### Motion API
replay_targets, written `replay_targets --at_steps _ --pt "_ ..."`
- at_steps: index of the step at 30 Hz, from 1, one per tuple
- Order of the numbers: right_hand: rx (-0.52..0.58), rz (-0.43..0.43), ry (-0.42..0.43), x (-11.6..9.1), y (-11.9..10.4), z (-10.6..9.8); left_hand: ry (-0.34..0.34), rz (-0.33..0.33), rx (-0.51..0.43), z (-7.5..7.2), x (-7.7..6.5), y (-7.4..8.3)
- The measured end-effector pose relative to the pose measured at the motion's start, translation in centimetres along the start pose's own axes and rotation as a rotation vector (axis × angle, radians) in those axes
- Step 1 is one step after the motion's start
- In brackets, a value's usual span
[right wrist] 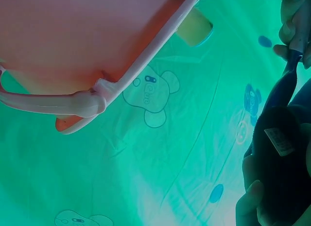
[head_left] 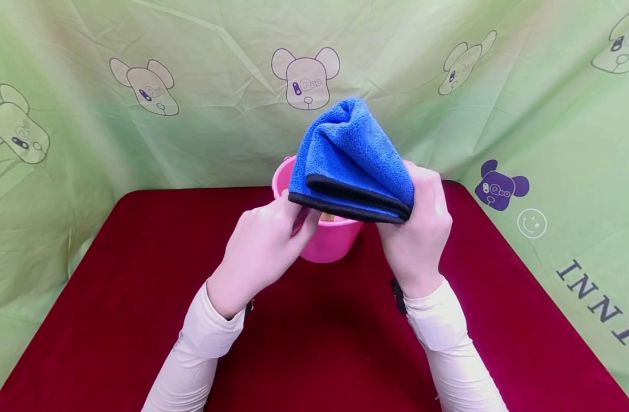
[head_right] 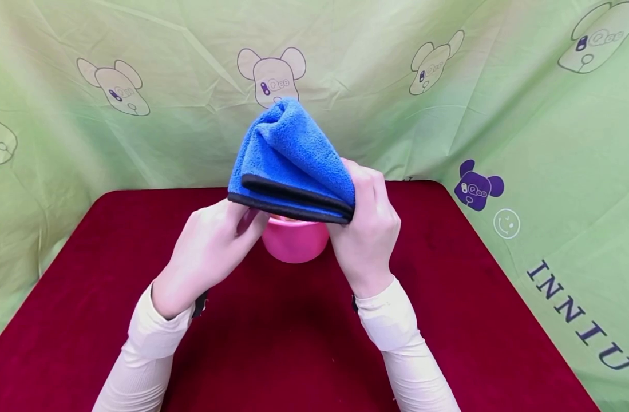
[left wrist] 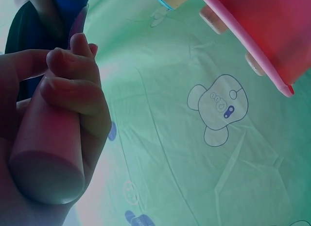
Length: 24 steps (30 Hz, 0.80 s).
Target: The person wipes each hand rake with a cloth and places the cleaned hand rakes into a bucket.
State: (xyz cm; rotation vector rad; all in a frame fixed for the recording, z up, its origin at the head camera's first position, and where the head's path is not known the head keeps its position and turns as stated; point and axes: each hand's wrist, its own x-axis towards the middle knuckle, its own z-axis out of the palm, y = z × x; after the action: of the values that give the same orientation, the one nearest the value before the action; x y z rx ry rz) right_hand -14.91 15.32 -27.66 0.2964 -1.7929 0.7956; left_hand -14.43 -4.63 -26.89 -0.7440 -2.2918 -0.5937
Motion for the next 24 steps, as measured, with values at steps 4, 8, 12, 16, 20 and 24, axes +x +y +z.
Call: replay_targets --at_steps 4,8,12,16,20,24 --pt "0.005 -0.003 -0.003 -0.04 0.01 0.0 -0.009 -0.004 0.0 -0.08 -0.02 0.05" --pt "0.009 -0.005 -0.006 -0.05 0.04 0.01 -0.013 0.001 0.002 -0.12 -0.03 0.01" --pt "0.011 -0.004 -0.012 -0.08 0.09 0.06 -0.011 0.007 0.006 -0.16 0.0 -0.03" --pt "0.012 -0.004 -0.018 -0.13 0.13 0.16 -0.013 0.002 0.007 -0.26 0.02 -0.03" --pt "0.015 -0.003 -0.026 -0.23 0.21 0.26 -0.028 -0.015 0.004 -0.31 0.0 0.01" --pt "0.017 -0.001 -0.036 -0.29 0.28 0.33 -0.04 -0.028 0.0 -0.29 -0.02 0.02"
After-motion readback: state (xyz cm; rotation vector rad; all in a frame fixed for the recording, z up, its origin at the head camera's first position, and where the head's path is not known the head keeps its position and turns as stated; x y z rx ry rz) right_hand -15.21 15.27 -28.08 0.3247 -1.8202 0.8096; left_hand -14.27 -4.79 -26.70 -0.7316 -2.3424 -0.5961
